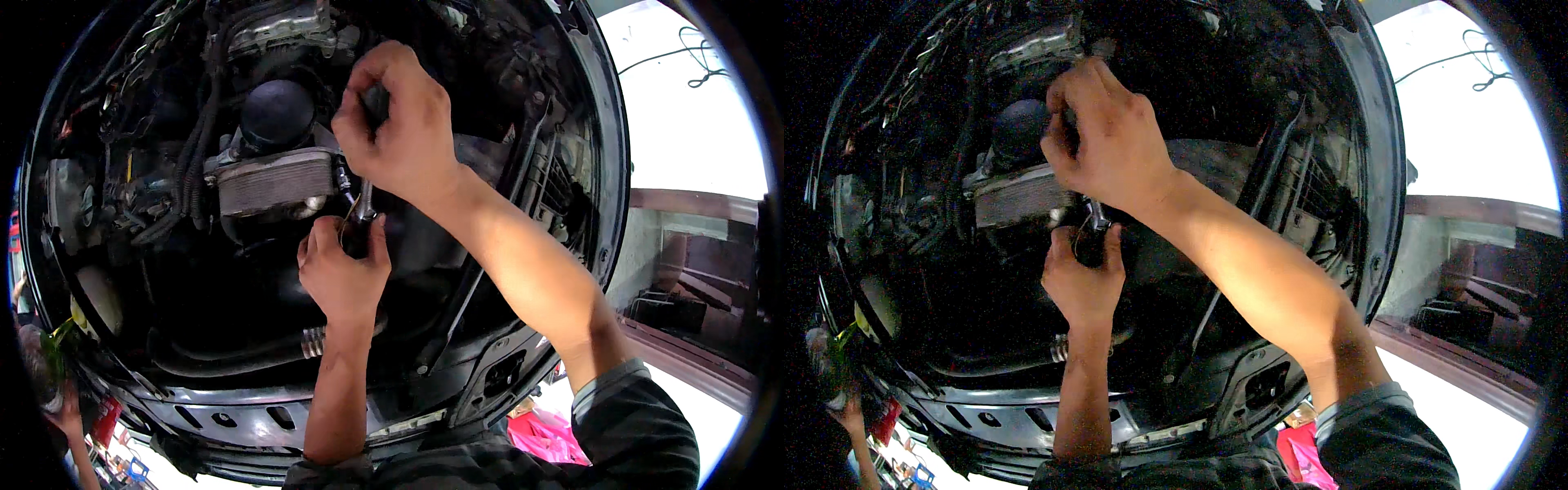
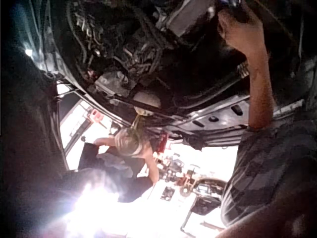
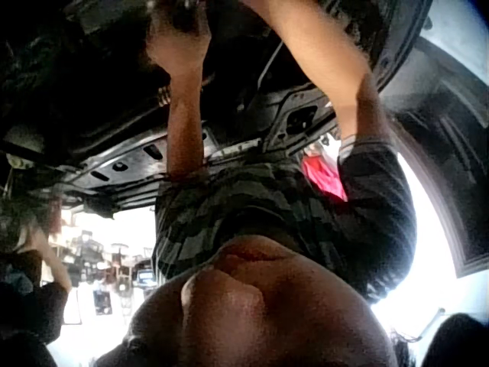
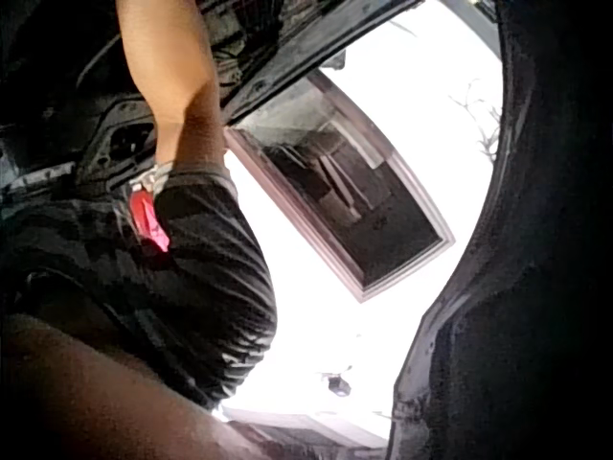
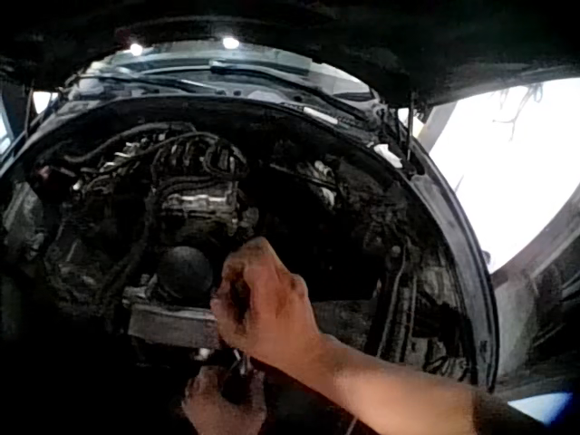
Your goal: The person works on a car engine with the hood open, using a ratchet wrench to tighten bolts on the engine block. They select tools from a tray on the floor and interact with various engine components while another person stands nearby.
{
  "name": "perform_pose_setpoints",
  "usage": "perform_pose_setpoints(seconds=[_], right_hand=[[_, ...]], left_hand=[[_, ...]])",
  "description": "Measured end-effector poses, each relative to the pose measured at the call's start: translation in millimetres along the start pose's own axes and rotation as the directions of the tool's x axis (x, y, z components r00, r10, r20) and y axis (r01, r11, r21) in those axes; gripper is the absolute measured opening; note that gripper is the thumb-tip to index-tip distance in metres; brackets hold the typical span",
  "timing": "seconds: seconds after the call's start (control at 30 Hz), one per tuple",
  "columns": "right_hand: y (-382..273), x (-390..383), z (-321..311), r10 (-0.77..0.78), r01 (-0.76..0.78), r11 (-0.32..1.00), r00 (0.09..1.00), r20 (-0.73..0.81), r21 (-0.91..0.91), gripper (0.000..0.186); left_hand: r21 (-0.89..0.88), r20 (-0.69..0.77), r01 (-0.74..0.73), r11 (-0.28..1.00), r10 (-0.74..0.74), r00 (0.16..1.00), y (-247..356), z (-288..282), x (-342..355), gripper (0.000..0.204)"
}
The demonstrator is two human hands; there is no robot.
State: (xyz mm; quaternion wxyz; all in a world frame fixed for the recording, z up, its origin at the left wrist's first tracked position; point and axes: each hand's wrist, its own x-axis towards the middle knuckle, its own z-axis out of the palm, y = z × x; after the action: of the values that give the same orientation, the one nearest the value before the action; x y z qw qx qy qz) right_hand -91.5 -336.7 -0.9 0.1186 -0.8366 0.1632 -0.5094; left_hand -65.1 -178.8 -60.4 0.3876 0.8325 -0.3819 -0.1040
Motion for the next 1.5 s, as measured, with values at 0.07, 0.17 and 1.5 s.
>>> perform_pose_setpoints(seconds=[0.07,0.17,1.5], right_hand=[[-4.1,-1.9,1.2,-0.028,0.030,0.999,0.999,-0.045,0.042,0.030],[-10.4,-6.6,-1.9,-0.071,0.079,0.994,0.993,-0.095,0.082,0.029],[-28.2,-46.4,-32.3,0.877,-0.675,0.480,0.398,-0.271,0.561,0.009]], left_hand=[[0.025,-0.031,0.009,1.000,-0.008,0.999,0.6,-0.1,-1.1,0.036],[-0.010,-0.067,-0.034,0.999,0.033,0.997,-6.1,5.5,-1.3,0.037],[-0.027,0.023,-0.017,0.999,0.018,1.000,-3.2,1.5,1.2,0.041]])
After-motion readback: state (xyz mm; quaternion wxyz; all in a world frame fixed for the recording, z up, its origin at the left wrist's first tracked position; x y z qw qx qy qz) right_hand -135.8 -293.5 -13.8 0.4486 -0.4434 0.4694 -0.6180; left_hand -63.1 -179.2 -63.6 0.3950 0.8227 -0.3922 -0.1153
